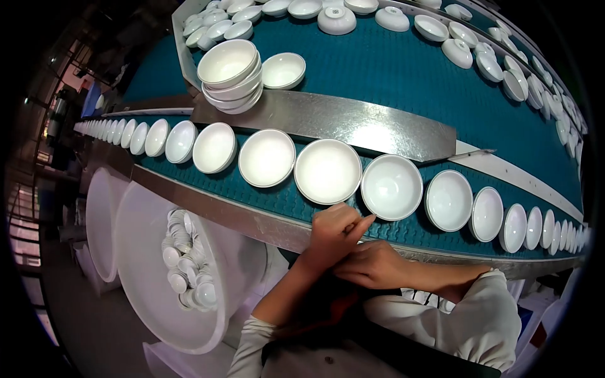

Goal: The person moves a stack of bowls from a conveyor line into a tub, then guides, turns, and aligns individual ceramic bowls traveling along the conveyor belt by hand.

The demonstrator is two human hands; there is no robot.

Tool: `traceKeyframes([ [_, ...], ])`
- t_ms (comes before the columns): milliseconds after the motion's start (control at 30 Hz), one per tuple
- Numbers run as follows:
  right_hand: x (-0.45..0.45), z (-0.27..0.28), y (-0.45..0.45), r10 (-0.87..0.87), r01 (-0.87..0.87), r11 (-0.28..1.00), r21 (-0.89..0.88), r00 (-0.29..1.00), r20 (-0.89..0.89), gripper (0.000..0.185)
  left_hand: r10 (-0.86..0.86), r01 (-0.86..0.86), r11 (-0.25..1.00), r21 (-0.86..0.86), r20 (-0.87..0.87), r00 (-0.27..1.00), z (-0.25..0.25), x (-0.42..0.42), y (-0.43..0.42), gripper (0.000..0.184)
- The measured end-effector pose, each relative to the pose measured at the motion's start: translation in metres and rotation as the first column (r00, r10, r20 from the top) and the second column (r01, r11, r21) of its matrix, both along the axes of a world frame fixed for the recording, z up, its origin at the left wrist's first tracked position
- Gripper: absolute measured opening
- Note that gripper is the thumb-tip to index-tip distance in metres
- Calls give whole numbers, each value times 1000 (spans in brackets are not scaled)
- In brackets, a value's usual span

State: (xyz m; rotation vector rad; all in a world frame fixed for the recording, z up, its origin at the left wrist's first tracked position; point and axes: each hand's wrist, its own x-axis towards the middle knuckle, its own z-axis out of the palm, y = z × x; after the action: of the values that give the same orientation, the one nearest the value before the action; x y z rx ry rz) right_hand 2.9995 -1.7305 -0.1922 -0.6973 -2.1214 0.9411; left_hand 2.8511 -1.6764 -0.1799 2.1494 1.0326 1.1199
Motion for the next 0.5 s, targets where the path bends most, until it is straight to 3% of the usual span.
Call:
traceKeyframes([
  [167, 27, -3, -15, 26, -24, 999, -43, 999, 32, 16, -160, 160, 985, -59, 8, 987, 0, 30, -9, 10],
  [233, 38, -8, -20, 22, -20, 999, -48, 999, 32, 17, -220, 220, 975, 2, -16, 975, -2, 42, -13, 5],
  [367, 60, -10, -31, 14, -11, 998, -57, 999, 48, 18, -185, 188, 980, -63, 52, 981, -3, 66, -25, 4],
  [433, 67, -11, -35, -1, 2, 999, -48, 1000, 23, 18, -148, 157, 963, -221, 56, 987, 5, 69, -35, 5],
  [500, 78, -7, -39, -20, 20, 999, -37, 1000, 0, 18, -156, 177, 953, -248, 100, 983, 23, 71, -49, 5],
])
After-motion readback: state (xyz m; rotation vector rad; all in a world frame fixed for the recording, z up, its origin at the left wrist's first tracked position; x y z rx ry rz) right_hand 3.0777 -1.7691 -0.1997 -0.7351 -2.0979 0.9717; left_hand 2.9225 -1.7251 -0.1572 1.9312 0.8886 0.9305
